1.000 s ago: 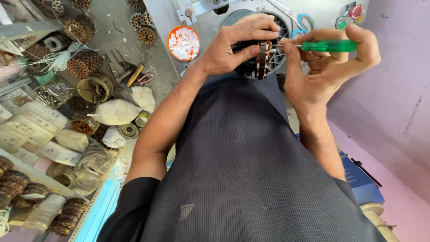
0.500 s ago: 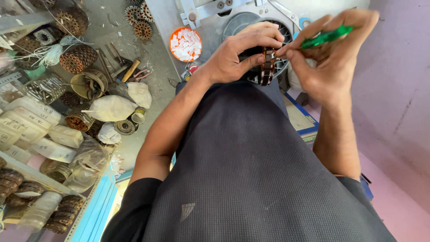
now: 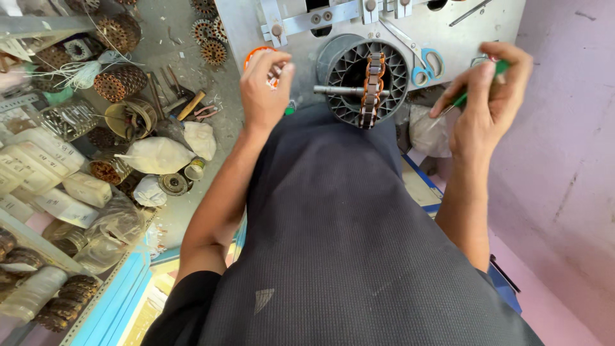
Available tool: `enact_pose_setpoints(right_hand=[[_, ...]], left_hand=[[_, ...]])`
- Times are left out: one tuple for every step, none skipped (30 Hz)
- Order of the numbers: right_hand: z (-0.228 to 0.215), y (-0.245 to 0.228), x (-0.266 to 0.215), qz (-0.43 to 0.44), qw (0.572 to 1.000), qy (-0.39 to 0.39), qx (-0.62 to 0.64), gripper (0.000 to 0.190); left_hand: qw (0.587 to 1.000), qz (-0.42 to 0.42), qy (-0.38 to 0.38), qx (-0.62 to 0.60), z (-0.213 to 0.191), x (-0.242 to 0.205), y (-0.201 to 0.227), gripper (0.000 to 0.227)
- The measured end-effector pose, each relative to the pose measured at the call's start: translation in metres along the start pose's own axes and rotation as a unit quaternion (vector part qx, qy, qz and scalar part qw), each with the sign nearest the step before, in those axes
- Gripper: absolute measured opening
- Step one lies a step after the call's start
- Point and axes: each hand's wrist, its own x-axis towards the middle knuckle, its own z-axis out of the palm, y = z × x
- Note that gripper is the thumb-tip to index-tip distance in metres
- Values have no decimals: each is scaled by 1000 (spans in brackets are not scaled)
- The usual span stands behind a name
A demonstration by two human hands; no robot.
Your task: The person inserts small white plastic pieces into the slots of a copper-wound motor stator using a green-handled screwdriver to push them in. The person then removes the stator from the machine and places it on the workbench.
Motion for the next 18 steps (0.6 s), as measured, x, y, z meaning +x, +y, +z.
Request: enact_pose_setpoints(right_hand=[[-4, 7, 3, 50, 999, -21, 1, 12], [-3, 16, 4, 62, 996, -33, -45, 14], [0, 23, 4, 74, 992, -45, -91, 17], [3, 29, 4, 68, 990, -62, -103, 17], [7, 33, 3, 62, 988, -78, -115, 18], [9, 35, 2, 65, 987, -91, -114, 18], [10, 37, 1, 68, 986, -104, -114, 18], [11, 38, 0, 71, 984, -117, -115, 19], [10, 38, 1, 70, 982, -127, -121, 19], [10, 38, 0, 69, 980, -136, -128, 18], [9, 38, 2, 69, 978, -144, -134, 18], [7, 38, 3, 70, 976, -151, -140, 19], [5, 37, 4, 70, 974, -157, -146, 19], [4, 36, 7, 69, 972, -163, -152, 19], [2, 35, 9, 67, 973, -168, -146, 19], [0, 33, 10, 66, 973, -171, -140, 19], [-2, 31, 12, 64, 973, -174, -135, 18], [-5, 29, 12, 62, 974, -173, -131, 18]], left_hand=[[998, -29, 1, 48, -6, -5, -16, 15], [998, -19, 2, 65, -11, -10, -31, 18], [997, -8, 2, 82, -16, -16, -44, 22], [995, 3, 5, 100, -17, -21, -55, 25], [995, -6, 3, 103, -15, -25, -64, 26], [994, -18, 1, 107, -14, -29, -71, 27], [993, -29, -1, 111, -13, -33, -77, 28], [992, -30, 5, 120, -10, -37, -81, 26], [991, -31, 11, 130, -7, -38, -85, 25], [990, -32, 15, 139, -4, -39, -88, 24], [990, -29, 24, 135, -1, -37, -90, 22], [990, -27, 30, 132, 2, -37, -92, 21], [991, -26, 36, 129, 3, -38, -93, 20], [990, -12, 48, 133, 5, -37, -92, 18], [989, 3, 59, 137, 6, -36, -90, 16], [988, 18, 69, 141, 7, -35, -87, 14], [987, 0, 76, 141, 6, -34, -82, 14], [987, -18, 81, 140, 6, -34, -77, 13]])
